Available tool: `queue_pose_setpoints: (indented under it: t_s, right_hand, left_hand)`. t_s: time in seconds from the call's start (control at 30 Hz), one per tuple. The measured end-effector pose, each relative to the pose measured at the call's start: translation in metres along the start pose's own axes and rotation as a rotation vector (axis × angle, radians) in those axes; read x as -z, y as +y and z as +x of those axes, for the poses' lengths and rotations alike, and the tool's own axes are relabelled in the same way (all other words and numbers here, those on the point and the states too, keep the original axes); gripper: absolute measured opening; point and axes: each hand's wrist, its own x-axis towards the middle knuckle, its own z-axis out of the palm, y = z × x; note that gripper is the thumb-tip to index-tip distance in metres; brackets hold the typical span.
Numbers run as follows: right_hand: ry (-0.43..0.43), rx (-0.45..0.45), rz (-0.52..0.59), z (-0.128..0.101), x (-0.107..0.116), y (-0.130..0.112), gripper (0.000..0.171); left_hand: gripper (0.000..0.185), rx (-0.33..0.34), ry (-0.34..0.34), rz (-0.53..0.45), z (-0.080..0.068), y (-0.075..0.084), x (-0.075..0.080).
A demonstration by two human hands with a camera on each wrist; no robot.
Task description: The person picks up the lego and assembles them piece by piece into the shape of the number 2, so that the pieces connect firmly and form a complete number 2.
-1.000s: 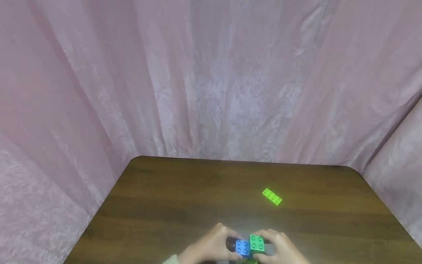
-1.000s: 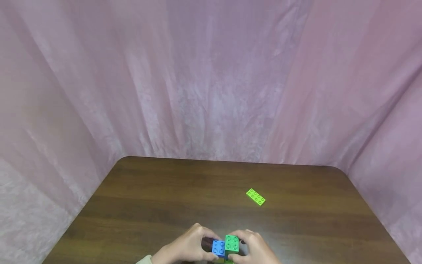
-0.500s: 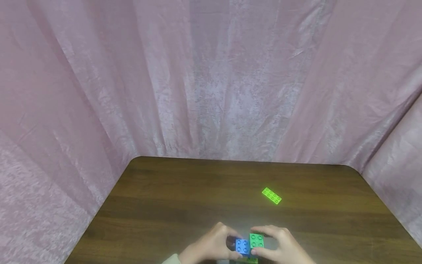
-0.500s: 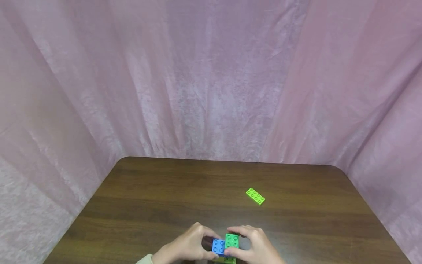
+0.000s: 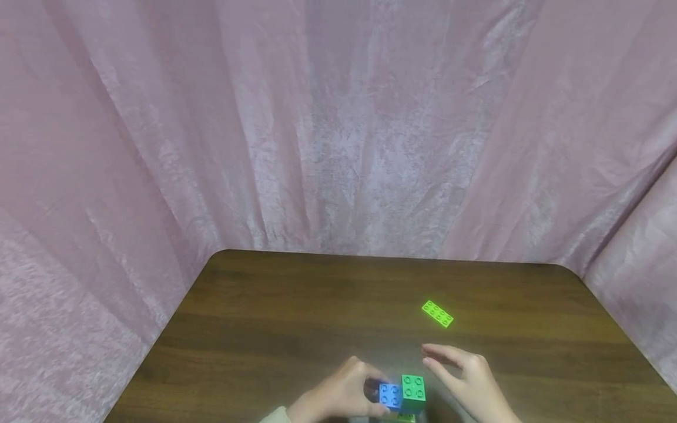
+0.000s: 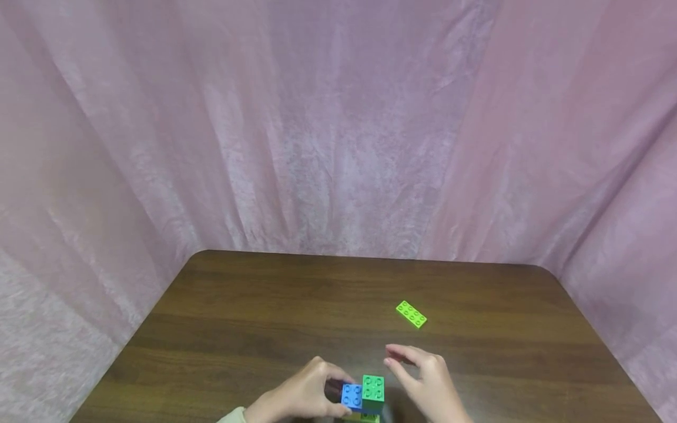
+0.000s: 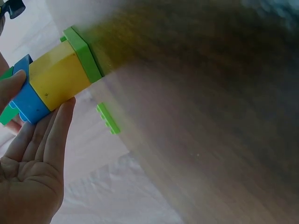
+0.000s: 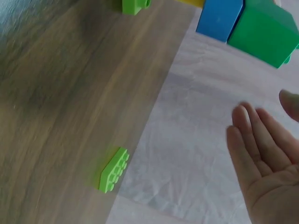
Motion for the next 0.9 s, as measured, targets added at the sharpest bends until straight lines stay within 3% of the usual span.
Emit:
queue_pose_setpoints:
  t_s: [0.17,0.33,0.47,0.9]
  right_hand:
    - [0.151,0.115,-0.012,0.009,0.003,0.012,0.027]
    - [0.204,0.16,0.035,0.015,0.002,0.022,0.032]
    - [0.208,0.149,0.055,0.016,0.0,0.025,0.034]
    - [0.199,0.034,-0.044,0.027,0.001,0.03,0.039]
  left_hand:
    - [0.031,-0.022,0.005,0.028,0.0,0.0,0.0]
    - [0.031,-0.035,0.0,0.02,0.0,-0.001,0.0]
    - [0.031,-0.029,-0.003,0.016,-0.001,-0.001,-0.001]
    - [0.034,-0.021,-0.006,-0.004,-0.002,-0.003,-0.001]
